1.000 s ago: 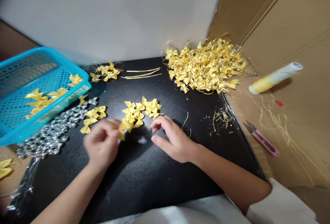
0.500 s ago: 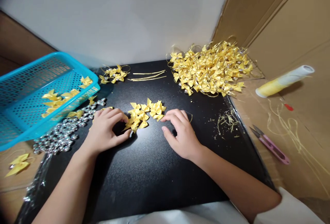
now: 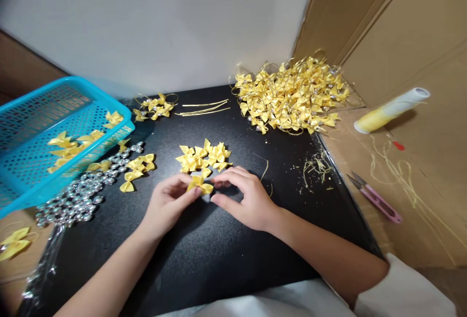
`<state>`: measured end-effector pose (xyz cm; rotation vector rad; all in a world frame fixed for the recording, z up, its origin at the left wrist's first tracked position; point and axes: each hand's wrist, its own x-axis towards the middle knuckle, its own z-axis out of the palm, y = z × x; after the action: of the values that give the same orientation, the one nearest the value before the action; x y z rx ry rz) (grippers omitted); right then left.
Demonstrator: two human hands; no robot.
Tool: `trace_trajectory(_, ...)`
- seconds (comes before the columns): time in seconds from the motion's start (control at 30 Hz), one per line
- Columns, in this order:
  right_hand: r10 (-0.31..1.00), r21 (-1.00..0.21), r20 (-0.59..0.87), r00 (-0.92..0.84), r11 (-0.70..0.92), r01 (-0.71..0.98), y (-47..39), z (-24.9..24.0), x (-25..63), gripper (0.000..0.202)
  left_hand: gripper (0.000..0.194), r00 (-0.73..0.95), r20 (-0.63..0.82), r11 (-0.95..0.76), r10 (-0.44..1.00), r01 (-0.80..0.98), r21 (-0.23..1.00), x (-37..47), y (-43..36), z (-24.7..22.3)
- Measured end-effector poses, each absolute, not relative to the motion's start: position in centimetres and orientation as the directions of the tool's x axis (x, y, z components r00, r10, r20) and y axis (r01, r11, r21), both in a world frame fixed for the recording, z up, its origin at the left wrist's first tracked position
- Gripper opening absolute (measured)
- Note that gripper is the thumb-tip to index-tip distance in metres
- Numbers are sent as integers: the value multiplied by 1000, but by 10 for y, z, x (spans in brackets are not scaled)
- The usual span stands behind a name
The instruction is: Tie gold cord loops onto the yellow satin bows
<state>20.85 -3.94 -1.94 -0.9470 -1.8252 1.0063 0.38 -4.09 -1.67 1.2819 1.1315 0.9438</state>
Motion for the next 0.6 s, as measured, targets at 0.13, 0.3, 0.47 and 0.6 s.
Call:
trace_trajectory(0.13,897,-927,217,-386,313,208,-40,-19,207,10,15,307,-121,149,944,-70,986,21,-52,-24)
trace_trajectory(0.3,810,-898,159,-564,356,258,-37,-13,211,18,36,345,100,-133,933,74,988,10,-51,-23)
trace_trajectory(0.47,771,-910,133,-622,344,232,-35,-12,213,22,19,448,64,-132,892,124,983,7,-48,-25)
trace_trajectory(0.6,784,-950,109,-612,264,168,-33,-12,214,25,16,433,85,-139,898,96,986,6,-47,-25)
